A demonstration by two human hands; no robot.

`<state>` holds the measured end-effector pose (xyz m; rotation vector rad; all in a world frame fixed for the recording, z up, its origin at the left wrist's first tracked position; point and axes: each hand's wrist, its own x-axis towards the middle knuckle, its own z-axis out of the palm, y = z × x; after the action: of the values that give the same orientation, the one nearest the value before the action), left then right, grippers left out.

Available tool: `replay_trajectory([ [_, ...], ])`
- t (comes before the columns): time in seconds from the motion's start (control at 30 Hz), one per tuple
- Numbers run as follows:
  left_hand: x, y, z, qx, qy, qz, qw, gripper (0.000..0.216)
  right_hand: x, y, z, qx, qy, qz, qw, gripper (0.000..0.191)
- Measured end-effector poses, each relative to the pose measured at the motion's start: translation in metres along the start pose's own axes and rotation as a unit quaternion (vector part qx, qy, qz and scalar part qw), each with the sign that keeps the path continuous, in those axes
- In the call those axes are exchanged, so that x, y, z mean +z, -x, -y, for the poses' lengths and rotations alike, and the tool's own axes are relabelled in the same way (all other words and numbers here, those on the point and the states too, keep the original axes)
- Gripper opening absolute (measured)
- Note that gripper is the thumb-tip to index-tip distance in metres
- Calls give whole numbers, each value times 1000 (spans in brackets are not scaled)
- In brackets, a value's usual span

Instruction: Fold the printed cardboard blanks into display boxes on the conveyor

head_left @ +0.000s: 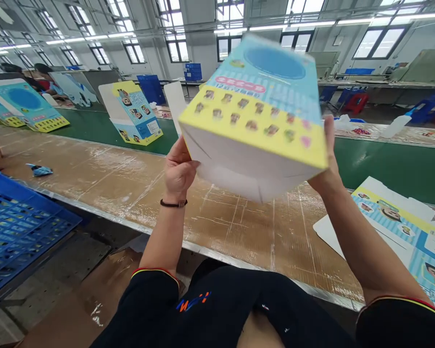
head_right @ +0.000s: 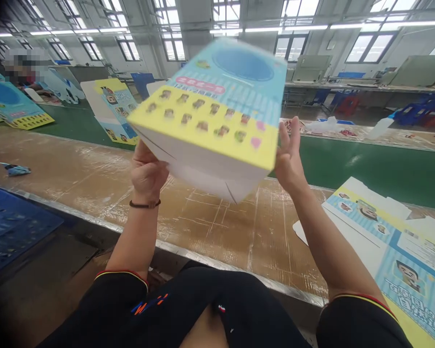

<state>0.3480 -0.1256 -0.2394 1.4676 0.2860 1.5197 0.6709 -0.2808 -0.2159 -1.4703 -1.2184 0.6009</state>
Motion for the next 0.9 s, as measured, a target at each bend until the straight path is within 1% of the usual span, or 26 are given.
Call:
replay_trajectory([
  [0.03, -5, -6, 15, -16, 15, -24, 999, 59, -2, -13, 2, -34, -7, 3, 999, 94],
  [0.07, -9, -7, 30, -47, 31, -46, 997, 48, -1, -24, 1, -60, -10, 16, 998, 106],
  [0.1, -11, -4, 45, -89, 47, -70, 992, 40, 2, -32, -4, -77, -5, 37, 996, 117],
  [0.13, -12, 2, 60, -136, 59, -94, 985, 34, 6, -40, -11, -85, 11, 61, 994, 121],
  [0.17, -12, 11, 73, -183, 64, -116, 974, 32, 12, -45, -19, -92, 34, 85, 992, 118],
  [0.23, -12, 29, 94, -256, 46, -151, 954, 35, 25, -52, -36, -115, 84, 124, 982, 97],
  [0.27, -12, 38, 102, -276, 27, -164, 947, 36, 31, -55, -42, -132, 106, 145, 975, 86],
  [0.33, -13, 50, 114, -289, -6, -182, 940, 36, 40, -58, -51, -168, 146, 179, 958, 69],
  [0.4, -13, 56, 122, -277, -23, -189, 942, 39, 47, -61, -53, -213, 183, 187, 941, 55],
  [0.47, -11, 60, 128, -264, -32, -189, 945, 41, 52, -64, -53, -267, 219, 176, 922, 43],
  [0.5, -10, 61, 132, -258, -38, -186, 947, 40, 54, -65, -53, -288, 232, 169, 913, 40],
  [0.53, -8, 63, 135, -254, -43, -182, 949, 40, 57, -67, -52, -303, 241, 160, 908, 39],
  [0.6, -7, 67, 143, -248, -52, -172, 952, 40, 62, -71, -52, -308, 259, 130, 906, 34],
  [0.7, -12, 73, 155, -249, -85, -175, 949, 43, 69, -83, -52, -283, 311, 56, 906, 23],
  [0.77, -17, 76, 161, -253, -110, -183, 944, 45, 71, -94, -51, -250, 368, 15, 895, 17],
  [0.83, -22, 77, 165, -253, -130, -181, 941, 46, 70, -107, -51, -203, 437, -12, 876, 17],
  [0.9, -25, 79, 168, -250, -146, -166, 943, 46, 65, -122, -53, -153, 489, -27, 858, 23],
])
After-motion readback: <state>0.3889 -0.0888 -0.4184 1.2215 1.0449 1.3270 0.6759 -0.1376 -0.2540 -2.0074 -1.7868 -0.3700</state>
